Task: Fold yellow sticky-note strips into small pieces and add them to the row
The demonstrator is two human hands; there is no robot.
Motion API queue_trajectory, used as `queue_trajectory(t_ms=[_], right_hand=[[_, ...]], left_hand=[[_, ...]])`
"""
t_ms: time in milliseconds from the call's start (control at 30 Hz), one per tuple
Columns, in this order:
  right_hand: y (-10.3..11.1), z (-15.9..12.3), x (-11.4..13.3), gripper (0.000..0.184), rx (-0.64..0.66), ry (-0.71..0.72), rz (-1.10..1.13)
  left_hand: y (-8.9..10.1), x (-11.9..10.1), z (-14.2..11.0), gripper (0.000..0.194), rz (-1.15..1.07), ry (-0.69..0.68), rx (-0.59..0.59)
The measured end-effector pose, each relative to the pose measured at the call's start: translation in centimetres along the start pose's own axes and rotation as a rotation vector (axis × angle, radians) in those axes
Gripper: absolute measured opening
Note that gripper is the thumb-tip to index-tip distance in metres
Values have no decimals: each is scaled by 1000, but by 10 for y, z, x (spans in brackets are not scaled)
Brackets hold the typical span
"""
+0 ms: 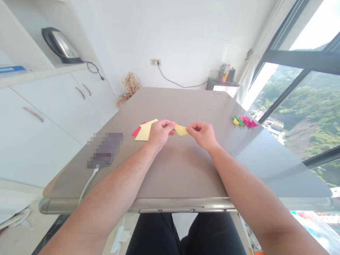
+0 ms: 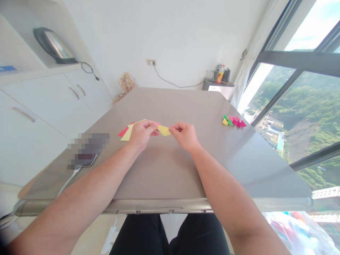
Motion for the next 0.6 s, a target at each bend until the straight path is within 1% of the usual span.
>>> queue_trajectory(t_ms=[100,167,300,367,433,500,533,600], right_hand=[[0,0,-2,24,-7,-34,-4],[1,1,-4,27,-30,-54,-24],[4,0,-4,24,-150,-18,-59],[4,-2,-3,21,-219,36,-105],[1,-4,0,20,-259,103,-180],[-6,-5,2,18,-243,166,-255],[-10,-6,3,18,-213,191,-286],[-19,-7,6,16,-116,229,-314]], left_hand=[[5,0,2,23,-5,8,-29],[7,3,3,25,-33,41,-50],[6,13,0,33,-135,167,-105],[-2,19,-4,31,-207,251,-59],[-14,23,-7,29,-277,299,32],[-23,21,-9,30,-329,275,99],[-24,20,-9,32,-344,255,99],[-22,19,-9,35,-340,229,58]])
Point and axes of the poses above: each hand's wrist, its own z-axis towards the middle knuckle, its own y-axis out of the back of the hand, x = y × z, the point moved 7 cm from there along z, towards the middle knuckle, and after that the axes turned 3 degrees about z, right-handed, at the moved point
